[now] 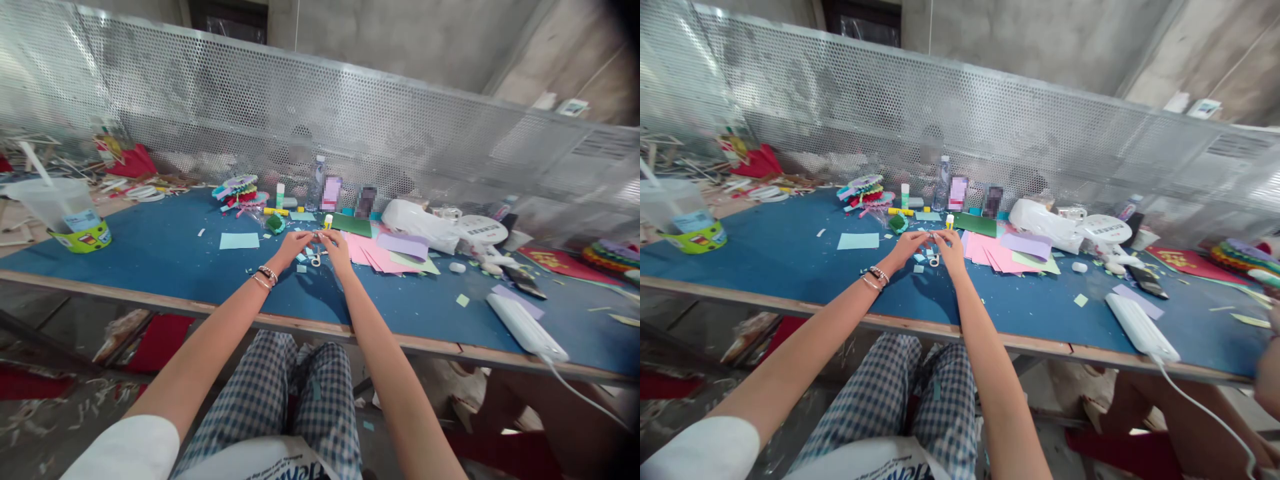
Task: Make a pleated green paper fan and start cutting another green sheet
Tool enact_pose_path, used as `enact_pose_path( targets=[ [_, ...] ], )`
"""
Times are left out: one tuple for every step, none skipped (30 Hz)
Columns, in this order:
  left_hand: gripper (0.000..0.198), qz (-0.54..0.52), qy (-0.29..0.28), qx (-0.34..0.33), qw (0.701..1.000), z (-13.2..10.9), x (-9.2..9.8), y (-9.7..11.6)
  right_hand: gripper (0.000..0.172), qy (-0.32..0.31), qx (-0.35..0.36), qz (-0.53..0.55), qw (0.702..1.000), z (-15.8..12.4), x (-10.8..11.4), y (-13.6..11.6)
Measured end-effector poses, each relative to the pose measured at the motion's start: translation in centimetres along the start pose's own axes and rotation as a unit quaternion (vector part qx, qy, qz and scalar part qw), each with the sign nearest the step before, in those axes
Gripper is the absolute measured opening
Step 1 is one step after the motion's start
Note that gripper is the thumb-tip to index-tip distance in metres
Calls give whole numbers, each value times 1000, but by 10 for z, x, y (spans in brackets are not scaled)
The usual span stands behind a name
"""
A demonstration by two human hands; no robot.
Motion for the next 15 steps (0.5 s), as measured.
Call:
enact_pose_path(
  targets=[
    [30,7,-9,-9,1000,0,-2,1,25,5,-25,13,1000,1,1,5],
    [31,17,-20,-20,999,1,-4,1,27,9,-53,24,998,1,1,11],
    [31,30,-29,-30,999,1,-5,2,29,13,-78,32,996,1,2,16],
    [31,45,-36,-37,998,1,-7,2,31,13,-94,37,995,1,1,21],
    [32,59,-41,-43,996,1,-8,3,32,11,-100,37,994,1,1,23],
    [33,72,-43,-47,995,0,-8,3,32,9,-94,31,995,1,0,23],
    [34,80,-42,-49,995,0,-8,3,31,7,-83,22,996,1,0,22],
    [34,85,-41,-50,994,0,-8,3,30,5,-70,11,998,2,0,21],
    [35,88,-40,-51,994,-1,-7,3,29,6,-60,1,998,2,0,20],
    [36,92,-39,-52,994,-1,-7,4,29,9,-55,-6,998,2,0,20],
    [36,94,-38,-52,993,-1,-7,4,29,13,-54,-11,998,2,1,20],
    [36,95,-37,-51,993,-1,-7,4,28,16,-56,-15,998,2,2,20],
    [36,93,-36,-52,994,-1,-6,4,27,20,-58,-16,998,2,3,20],
    [36,90,-35,-52,994,-1,-6,4,26,21,-59,-17,998,2,3,20],
    [36,87,-34,-53,994,-1,-6,5,25,22,-59,-16,998,2,3,20]
  ],
)
Point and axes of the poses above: each hand's wrist, its own z-axis towards the middle knuckle, its own x-axis out of the back of the hand, y = z × x, the point moved 9 cm from there along z, towards the middle knuckle, and after that the axes turned 6 degrees about -x, right-handed, at the moved point
